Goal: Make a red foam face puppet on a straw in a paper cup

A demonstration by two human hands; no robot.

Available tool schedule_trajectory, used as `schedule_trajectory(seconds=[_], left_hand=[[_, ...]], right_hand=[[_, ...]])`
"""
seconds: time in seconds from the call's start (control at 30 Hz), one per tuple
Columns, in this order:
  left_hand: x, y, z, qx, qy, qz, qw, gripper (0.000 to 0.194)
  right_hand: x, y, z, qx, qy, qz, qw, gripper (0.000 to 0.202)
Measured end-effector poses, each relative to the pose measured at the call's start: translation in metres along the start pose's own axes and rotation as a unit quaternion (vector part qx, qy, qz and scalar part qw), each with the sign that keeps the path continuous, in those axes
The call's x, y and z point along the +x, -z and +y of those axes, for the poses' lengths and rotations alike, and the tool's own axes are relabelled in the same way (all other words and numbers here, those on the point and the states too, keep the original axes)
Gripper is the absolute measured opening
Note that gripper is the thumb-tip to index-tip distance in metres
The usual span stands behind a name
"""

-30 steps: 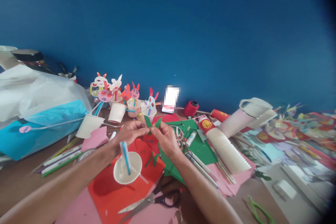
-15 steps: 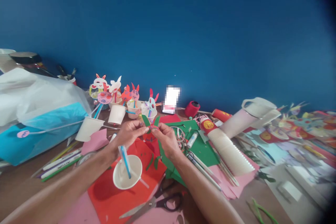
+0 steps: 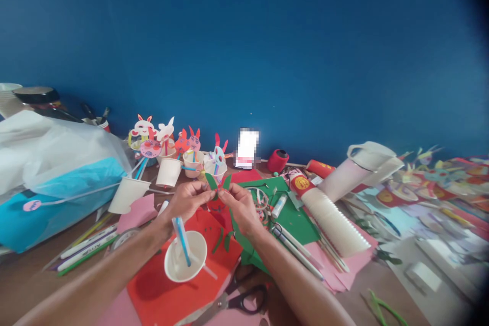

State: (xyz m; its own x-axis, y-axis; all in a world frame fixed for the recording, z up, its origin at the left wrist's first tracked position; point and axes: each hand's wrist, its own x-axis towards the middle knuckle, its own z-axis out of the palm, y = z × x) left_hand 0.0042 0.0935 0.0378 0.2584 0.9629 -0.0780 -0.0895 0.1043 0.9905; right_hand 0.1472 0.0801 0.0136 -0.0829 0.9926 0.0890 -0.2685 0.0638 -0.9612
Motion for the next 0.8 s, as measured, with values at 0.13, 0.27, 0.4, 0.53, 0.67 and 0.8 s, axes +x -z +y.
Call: schedule_trajectory(seconds=[0.13,0.27,0.4,0.53,0.67,0.8], left_hand=[[0.001,-0.001,-0.002,0.003,0.002,-0.002,1.000,0.021],[0.003,-0.001,-0.006,-0.025,0.012,-0.008,1.000,0.020],[0.004,0.003,-0.006,-0.054,0.048,-0.046,0.996,0.021],[0.005,0.008,-0.005,-0.071,0.062,-0.071,0.993,0.021],[0.004,0.010,-0.006,-0.089,0.067,-0.077,0.991,0.020],[0.002,0.007,-0.005,-0.101,0.061,-0.067,0.991,0.020]], right_hand=[[0.001,0.001,0.004,-0.031,0.008,0.021,0.999,0.019],[0.000,0.001,0.005,-0.048,0.018,0.039,0.998,0.020],[-0.001,0.001,0.004,-0.038,0.017,0.032,0.999,0.020],[-0.003,0.000,0.000,0.015,0.002,0.004,1.000,0.017],[-0.005,0.000,-0.005,0.109,-0.043,-0.037,0.992,0.011],[-0.005,0.000,-0.006,0.156,-0.069,-0.049,0.984,0.008]])
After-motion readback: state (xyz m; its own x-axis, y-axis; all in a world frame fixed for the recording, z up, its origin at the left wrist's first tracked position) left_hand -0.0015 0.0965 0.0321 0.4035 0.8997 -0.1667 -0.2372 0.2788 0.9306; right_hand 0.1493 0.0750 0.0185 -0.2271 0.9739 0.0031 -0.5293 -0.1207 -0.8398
